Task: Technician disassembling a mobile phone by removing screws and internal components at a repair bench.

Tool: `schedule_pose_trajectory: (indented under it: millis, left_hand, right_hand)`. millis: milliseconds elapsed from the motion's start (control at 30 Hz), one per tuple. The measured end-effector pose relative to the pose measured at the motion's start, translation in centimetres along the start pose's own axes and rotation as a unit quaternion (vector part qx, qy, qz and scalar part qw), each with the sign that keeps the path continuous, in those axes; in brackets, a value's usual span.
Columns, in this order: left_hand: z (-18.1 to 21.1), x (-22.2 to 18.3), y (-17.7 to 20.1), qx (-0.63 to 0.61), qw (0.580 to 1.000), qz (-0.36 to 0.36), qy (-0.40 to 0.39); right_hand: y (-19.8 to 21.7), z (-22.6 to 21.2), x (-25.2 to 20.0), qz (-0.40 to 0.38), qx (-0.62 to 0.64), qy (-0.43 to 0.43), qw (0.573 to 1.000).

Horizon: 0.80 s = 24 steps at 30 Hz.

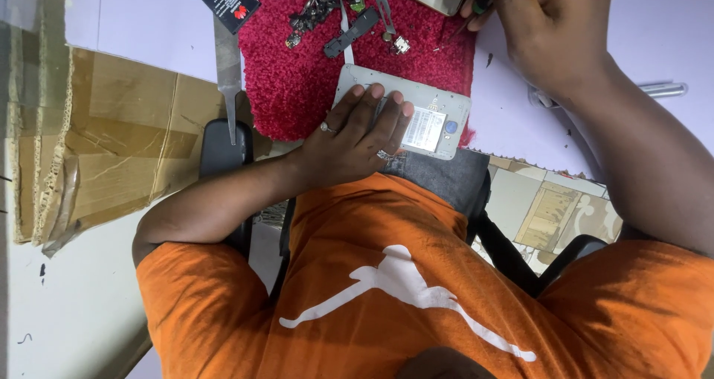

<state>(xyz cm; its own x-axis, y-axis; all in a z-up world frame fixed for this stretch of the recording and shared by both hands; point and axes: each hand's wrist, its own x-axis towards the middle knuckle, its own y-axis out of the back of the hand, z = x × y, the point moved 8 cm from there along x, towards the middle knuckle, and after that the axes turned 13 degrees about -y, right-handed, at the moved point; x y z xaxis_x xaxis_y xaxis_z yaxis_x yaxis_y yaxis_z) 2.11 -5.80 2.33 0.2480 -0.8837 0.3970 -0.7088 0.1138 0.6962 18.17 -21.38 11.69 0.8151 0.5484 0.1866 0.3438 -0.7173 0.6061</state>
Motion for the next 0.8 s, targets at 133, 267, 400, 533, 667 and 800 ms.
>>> schedule_pose_trajectory:
  millis: [133, 267, 400, 533, 667, 800]
  left_hand:
    - [-0.1, 0.0, 0.2, -0.006, 1.0, 0.007, -0.001]
    - [0.0, 0.0, 0.0, -0.016, 1.0, 0.018, 0.0]
    - [-0.1, 0.2, 0.4, -0.01, 1.0, 0.001, -0.015]
    - [-0.7, 0.6, 0.8, 0.002, 1.0, 0.014, -0.004]
    - [-0.9, 0.5, 0.7, -0.005, 1.0, 0.014, 0.0]
    - [-1.3, 1.2, 2.0, -0.025, 0.999, 0.021, 0.01]
  right_hand:
    - [0.5, -1.5, -0.4, -0.034, 0.093, -0.02, 0.995]
    - [1.2, -3.7, -1.5, -0.037, 0.095, -0.005, 0.995]
    - [1.5, -3.7, -4.3, -0.02, 0.134, 0.039, 0.99]
    - [2.5, -1.4, -5.9, 0.049, 0.176, 0.041, 0.982]
    - [2.8, 0.4, -6.4, 0.103, 0.218, 0.045, 0.97]
    - [1.8, -2.6, -4.8, 0.082, 0.208, 0.063, 0.973]
